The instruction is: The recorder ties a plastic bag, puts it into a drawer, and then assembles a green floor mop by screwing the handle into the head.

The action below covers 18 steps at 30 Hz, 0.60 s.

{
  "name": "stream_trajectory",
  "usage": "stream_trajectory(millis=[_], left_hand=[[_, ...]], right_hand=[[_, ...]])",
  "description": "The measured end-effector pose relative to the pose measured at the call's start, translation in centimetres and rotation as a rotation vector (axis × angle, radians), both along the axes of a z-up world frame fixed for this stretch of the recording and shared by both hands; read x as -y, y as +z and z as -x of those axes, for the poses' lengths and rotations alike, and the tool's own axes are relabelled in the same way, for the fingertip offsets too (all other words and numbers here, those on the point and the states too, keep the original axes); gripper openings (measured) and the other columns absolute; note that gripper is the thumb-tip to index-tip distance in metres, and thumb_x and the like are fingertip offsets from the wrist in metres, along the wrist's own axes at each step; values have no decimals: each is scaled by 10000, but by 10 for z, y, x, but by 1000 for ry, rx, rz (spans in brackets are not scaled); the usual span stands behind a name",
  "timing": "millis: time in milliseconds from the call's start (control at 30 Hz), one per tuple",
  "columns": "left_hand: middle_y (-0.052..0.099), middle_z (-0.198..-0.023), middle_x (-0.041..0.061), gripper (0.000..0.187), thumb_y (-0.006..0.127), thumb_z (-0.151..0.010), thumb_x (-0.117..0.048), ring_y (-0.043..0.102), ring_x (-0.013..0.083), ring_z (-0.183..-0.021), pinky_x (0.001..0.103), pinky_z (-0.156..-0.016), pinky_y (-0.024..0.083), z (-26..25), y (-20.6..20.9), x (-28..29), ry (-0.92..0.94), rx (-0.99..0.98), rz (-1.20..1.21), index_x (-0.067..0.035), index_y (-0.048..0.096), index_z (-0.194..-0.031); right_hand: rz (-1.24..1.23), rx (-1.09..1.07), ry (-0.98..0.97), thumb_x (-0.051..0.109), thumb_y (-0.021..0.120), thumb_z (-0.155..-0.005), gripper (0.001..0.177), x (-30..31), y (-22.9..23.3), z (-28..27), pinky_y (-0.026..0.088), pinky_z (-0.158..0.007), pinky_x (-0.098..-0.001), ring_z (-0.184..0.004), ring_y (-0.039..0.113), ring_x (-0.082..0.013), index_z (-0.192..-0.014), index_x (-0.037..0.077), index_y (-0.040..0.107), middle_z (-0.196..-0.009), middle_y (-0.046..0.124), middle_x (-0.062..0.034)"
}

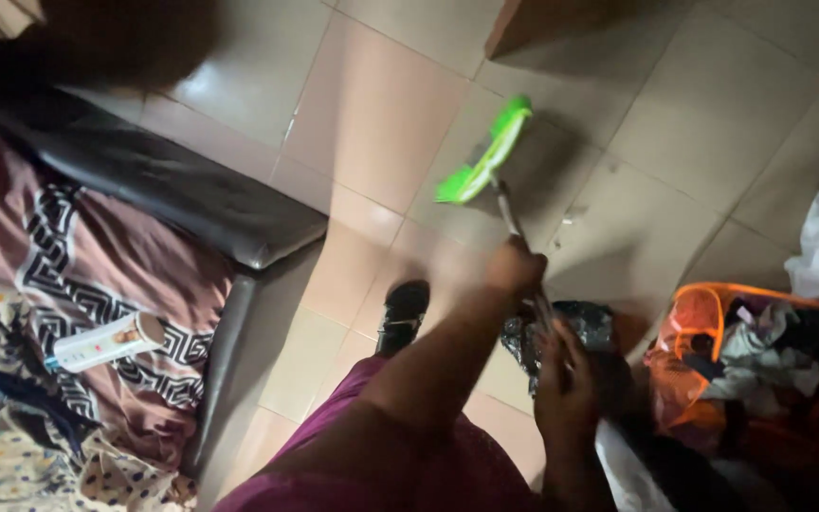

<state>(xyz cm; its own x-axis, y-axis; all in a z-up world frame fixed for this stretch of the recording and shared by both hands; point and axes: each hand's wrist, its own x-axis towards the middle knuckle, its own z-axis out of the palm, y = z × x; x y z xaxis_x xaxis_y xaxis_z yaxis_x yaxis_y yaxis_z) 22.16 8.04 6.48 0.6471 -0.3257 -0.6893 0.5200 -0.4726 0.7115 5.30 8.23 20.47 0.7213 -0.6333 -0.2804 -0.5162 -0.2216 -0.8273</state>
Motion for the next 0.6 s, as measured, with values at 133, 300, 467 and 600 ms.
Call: stream_trajectory(millis=[133,300,467,600], left_hand=[[732,-936,248,413,619,-808,-161,751,384,-766,479,-695,626,25,38,-21,131,-67,78,19,616,-1179],[733,-911,199,267,784,-647,-237,710,350,-751,459,-603,572,60,-39,-82,-512,688,-314,-68,774,-854],[724,-754,168,207,692,-856,-265,707,335,-662,468,-588,565,65,-68,-157,-93,189,-375,-81,744,-776],[700,-784,98,93,668,-851,-223,711,270,-698,438,-621,583,70,-78,-149,581,-280,-148,-131,668,-840]], right_hand=[[97,201,58,126,510,-1025,390,0,17,32,565,-942,-317,-1083,710,-197,-1384,5,603,-1262,682,-149],[137,276,369,92,570,-1046,310,-13,15,45,579,-938,-318,-1118,720,-209,-1334,13,653,-1201,745,-169],[-84,82,418,115,619,-991,334,-53,-22,19,596,-687,-294,-832,727,-200,-1310,43,683,-1009,785,-158],[165,278,476,113,685,-981,264,-45,-44,11,605,-825,-326,-1008,755,-244,-1216,-5,699,-1094,765,-210]])
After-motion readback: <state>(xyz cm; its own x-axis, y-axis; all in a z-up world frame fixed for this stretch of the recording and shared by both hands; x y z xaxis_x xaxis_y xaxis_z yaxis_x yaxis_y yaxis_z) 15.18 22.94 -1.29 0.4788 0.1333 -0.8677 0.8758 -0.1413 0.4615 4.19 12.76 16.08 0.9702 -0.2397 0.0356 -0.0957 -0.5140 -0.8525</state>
